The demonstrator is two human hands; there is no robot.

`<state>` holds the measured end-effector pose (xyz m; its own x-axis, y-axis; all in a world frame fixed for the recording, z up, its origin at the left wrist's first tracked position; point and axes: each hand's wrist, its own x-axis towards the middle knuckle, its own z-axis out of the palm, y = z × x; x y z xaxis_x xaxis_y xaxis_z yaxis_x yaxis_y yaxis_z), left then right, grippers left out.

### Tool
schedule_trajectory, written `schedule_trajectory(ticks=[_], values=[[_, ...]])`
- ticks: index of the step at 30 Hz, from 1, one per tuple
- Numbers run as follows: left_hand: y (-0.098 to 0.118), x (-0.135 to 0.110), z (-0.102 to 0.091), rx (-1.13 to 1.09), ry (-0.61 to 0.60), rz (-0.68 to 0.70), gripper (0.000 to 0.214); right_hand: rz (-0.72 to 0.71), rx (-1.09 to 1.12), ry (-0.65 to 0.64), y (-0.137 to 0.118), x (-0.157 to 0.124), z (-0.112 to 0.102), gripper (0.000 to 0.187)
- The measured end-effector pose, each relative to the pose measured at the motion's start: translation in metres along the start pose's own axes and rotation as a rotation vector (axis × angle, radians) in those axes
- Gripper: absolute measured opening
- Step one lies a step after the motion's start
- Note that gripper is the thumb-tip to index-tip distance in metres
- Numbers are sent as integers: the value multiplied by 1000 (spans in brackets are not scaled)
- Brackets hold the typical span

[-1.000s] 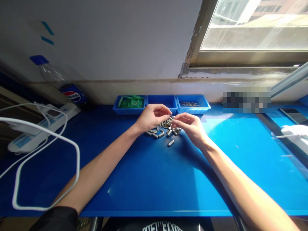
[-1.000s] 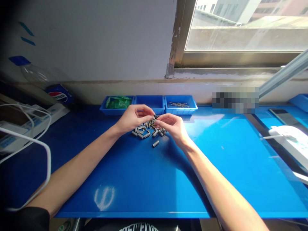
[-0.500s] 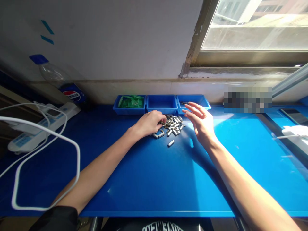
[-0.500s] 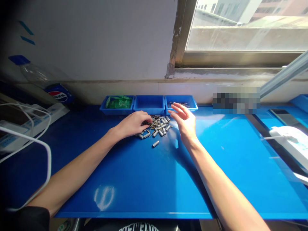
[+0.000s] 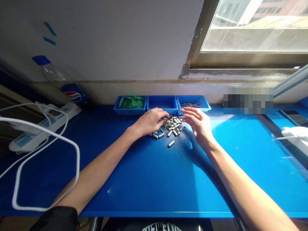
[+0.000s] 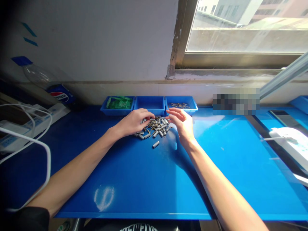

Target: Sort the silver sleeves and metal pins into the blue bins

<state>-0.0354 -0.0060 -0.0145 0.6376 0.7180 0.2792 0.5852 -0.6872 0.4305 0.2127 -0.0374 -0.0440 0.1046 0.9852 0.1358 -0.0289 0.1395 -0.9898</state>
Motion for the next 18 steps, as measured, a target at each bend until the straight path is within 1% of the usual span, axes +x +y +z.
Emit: schedule_trajectory(ticks=[3, 6, 9, 12, 14, 18], values=[[1, 1, -3, -101, 32, 5, 24, 18, -13, -5, -2, -1, 1, 29], [5, 1, -4, -196, 111, 32, 23, 37, -47, -33, -5, -3, 3, 27], [10, 2, -5, -287, 207, 35, 28, 65, -64, -103, -8, -5, 6, 26], [13, 2, -3, -327, 271, 24, 31, 85, -43, -171, -9, -8, 9, 30], [13, 1, -2, -335, 286, 25, 30, 92, -29, -199, -9, -9, 11, 33], [13, 1, 2, -340, 278, 56, 25, 111, -25, -226, -10, -10, 12, 33]])
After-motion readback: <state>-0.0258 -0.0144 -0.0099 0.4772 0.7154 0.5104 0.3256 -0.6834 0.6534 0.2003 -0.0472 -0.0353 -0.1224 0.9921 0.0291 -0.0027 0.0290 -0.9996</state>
